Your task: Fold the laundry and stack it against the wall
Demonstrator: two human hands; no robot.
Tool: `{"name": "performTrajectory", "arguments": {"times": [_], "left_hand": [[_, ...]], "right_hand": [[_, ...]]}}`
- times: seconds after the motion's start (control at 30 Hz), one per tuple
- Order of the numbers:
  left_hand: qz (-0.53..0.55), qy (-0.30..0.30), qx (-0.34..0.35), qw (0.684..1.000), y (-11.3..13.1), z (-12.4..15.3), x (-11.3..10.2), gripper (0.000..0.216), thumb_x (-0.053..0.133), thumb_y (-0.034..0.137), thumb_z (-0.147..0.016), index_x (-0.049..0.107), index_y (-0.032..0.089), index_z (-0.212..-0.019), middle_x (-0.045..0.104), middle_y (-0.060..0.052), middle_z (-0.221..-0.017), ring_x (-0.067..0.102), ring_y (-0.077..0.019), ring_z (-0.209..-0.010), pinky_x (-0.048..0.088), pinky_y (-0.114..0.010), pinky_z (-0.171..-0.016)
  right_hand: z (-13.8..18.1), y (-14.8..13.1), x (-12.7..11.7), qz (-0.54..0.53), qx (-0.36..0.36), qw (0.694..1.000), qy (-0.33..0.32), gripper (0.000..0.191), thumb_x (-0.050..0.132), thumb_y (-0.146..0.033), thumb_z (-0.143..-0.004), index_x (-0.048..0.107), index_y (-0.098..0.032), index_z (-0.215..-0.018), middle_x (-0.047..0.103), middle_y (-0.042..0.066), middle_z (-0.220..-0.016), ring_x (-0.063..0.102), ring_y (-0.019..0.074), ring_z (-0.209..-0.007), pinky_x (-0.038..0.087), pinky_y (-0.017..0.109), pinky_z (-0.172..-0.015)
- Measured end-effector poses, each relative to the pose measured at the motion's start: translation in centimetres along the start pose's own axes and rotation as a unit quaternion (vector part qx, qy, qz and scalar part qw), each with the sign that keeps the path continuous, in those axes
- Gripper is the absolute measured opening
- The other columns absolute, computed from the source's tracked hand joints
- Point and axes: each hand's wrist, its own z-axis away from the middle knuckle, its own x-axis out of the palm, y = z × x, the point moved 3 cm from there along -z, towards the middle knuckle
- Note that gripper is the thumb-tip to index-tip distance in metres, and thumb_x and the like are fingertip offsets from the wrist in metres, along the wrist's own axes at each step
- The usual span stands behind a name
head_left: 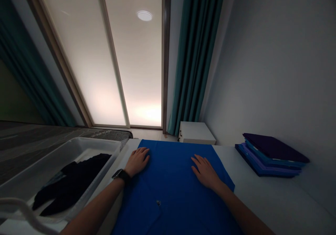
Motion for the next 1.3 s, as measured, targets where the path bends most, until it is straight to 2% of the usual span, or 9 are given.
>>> {"name": "performTrajectory", "arguments": {"times": [0.2,0.4,0.57,0.73,0.87,0.97,1.1,1.3], "left_hand": [[0.015,0.004,-0.094,0.995,-4.9,-3.8,0.1,0.036,0.040,0.027,-0.091,0.061,0.019,-0.119,0.062,-0.012,-0.121,0.052,-0.0289,-0.117,0.039,-0.045,-0.098],[0.032,0.015,-0.102,0.994,-7.6,-6.0,0.7,0.032,0.040,0.023,-0.093,0.063,0.022,-0.115,0.063,-0.008,-0.119,0.055,-0.0229,-0.113,0.041,-0.036,-0.096],[0.039,0.034,-0.114,0.992,-8.2,-7.2,1.3,0.033,0.038,0.025,-0.094,0.066,0.020,-0.112,0.062,-0.008,-0.119,0.056,-0.0212,-0.111,0.042,-0.033,-0.095],[0.036,0.030,-0.121,0.992,-8.4,-8.4,1.6,0.034,0.039,0.032,-0.094,0.068,0.020,-0.109,0.064,-0.009,-0.117,0.056,-0.0240,-0.113,0.037,-0.039,-0.100],[0.029,0.012,-0.114,0.993,-8.5,-9.1,2.0,0.032,0.043,0.037,-0.092,0.069,0.025,-0.105,0.068,-0.007,-0.111,0.056,-0.0256,-0.113,0.030,-0.042,-0.105],[0.027,0.008,-0.108,0.994,-8.5,-9.2,2.3,0.033,0.042,0.038,-0.092,0.068,0.028,-0.109,0.068,-0.005,-0.113,0.055,-0.0254,-0.116,0.027,-0.043,-0.107],[0.037,0.008,-0.101,0.994,-8.6,-9.0,2.2,0.033,0.043,0.039,-0.091,0.067,0.029,-0.112,0.067,-0.005,-0.115,0.053,-0.0257,-0.118,0.027,-0.043,-0.108],[0.073,0.008,-0.121,0.990,-8.9,-9.5,1.9,0.029,0.045,0.037,-0.090,0.069,0.027,-0.102,0.070,-0.002,-0.108,0.058,-0.0243,-0.111,0.031,-0.041,-0.105]], "right_hand": [[-2.4,-0.1,0.6,-0.019,-0.035,0.998,0.038,0.057,0.025,-0.046,-0.096,0.046,-0.018,-0.141,0.041,0.008,-0.148,0.033,0.0240,-0.138,0.021,0.041,-0.116],[-2.9,0.3,1.6,-0.022,-0.047,0.995,0.084,0.055,0.026,-0.045,-0.096,0.052,-0.018,-0.136,0.047,0.009,-0.143,0.038,0.0258,-0.134,0.024,0.043,-0.114],[-2.9,0.5,2.1,-0.021,-0.046,0.994,0.094,0.055,0.026,-0.047,-0.097,0.053,-0.019,-0.135,0.048,0.008,-0.142,0.039,0.0256,-0.133,0.026,0.044,-0.114],[-3.0,0.8,2.4,-0.028,-0.047,0.993,0.101,0.055,0.025,-0.050,-0.097,0.053,-0.022,-0.135,0.048,0.007,-0.142,0.039,0.0271,-0.133,0.026,0.047,-0.114],[-3.1,1.1,2.8,-0.025,-0.044,0.994,0.100,0.056,0.025,-0.051,-0.097,0.052,-0.022,-0.136,0.048,0.007,-0.142,0.039,0.0276,-0.134,0.026,0.048,-0.115],[-3.2,1.3,3.0,-0.026,-0.046,0.993,0.104,0.055,0.025,-0.052,-0.096,0.052,-0.024,-0.136,0.048,0.007,-0.142,0.038,0.0281,-0.134,0.027,0.050,-0.114],[-3.3,1.3,3.1,-0.027,-0.047,0.993,0.106,0.055,0.026,-0.052,-0.096,0.053,-0.025,-0.135,0.049,0.006,-0.142,0.039,0.0287,-0.134,0.028,0.051,-0.113],[-3.3,1.1,3.0,-0.017,-0.041,0.994,0.097,0.054,0.029,-0.051,-0.095,0.053,-0.022,-0.135,0.049,0.008,-0.141,0.039,0.0289,-0.133,0.028,0.050,-0.113]]}}
